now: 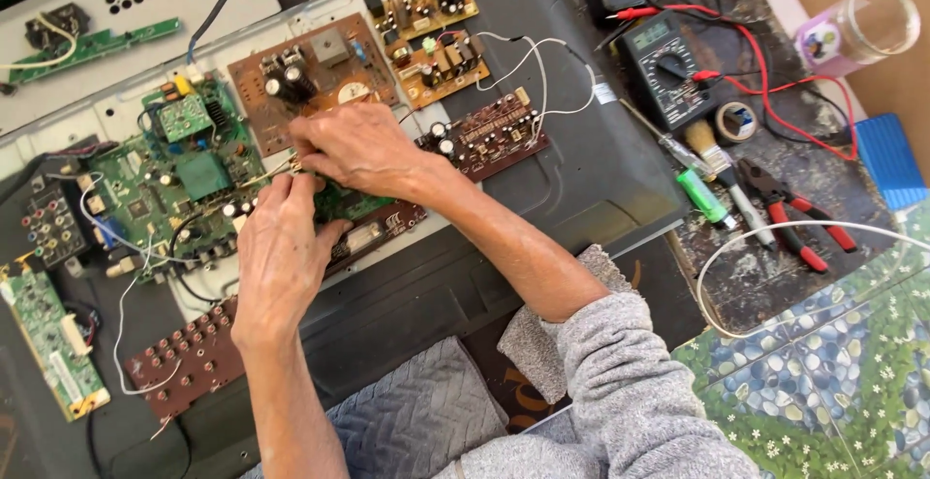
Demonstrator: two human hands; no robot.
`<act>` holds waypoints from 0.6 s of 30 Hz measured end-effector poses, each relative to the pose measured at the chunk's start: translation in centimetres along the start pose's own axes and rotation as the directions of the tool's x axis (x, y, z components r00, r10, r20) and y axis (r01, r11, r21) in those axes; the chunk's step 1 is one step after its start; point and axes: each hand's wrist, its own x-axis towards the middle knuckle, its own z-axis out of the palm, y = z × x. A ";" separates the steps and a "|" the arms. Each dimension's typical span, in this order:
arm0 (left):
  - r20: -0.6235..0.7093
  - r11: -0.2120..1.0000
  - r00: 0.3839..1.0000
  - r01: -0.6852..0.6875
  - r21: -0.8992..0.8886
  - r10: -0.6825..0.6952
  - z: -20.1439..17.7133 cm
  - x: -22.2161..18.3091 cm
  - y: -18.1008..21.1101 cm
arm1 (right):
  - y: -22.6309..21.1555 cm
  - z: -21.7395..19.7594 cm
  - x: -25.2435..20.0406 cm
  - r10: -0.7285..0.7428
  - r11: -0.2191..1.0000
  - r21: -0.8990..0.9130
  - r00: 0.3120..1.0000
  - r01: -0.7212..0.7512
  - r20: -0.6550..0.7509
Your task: Connecting wires and ribbon cables to electronic circuit boards on a television panel.
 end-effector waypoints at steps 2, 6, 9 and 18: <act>-0.003 1.000 1.000 0.005 -0.002 -0.005 0.1 0.0 -0.1 | 0.1 0.0 0.0 -0.013 1.000 -0.001 1.000 0.013 0.000; 0.012 1.000 1.000 -0.005 0.007 0.005 0.1 0.0 -0.4 | -0.2 0.0 0.1 0.035 0.998 -0.043 0.999 -0.035 0.004; -0.018 1.000 1.000 -0.022 -0.001 0.022 0.1 0.0 -0.3 | 0.7 0.8 0.2 0.031 0.995 -0.098 0.999 -0.029 0.016; -0.065 0.996 0.994 -0.083 -0.010 0.082 1.2 -0.1 -1.6 | -0.2 -0.2 0.2 -0.076 0.975 -0.205 0.997 0.082 0.034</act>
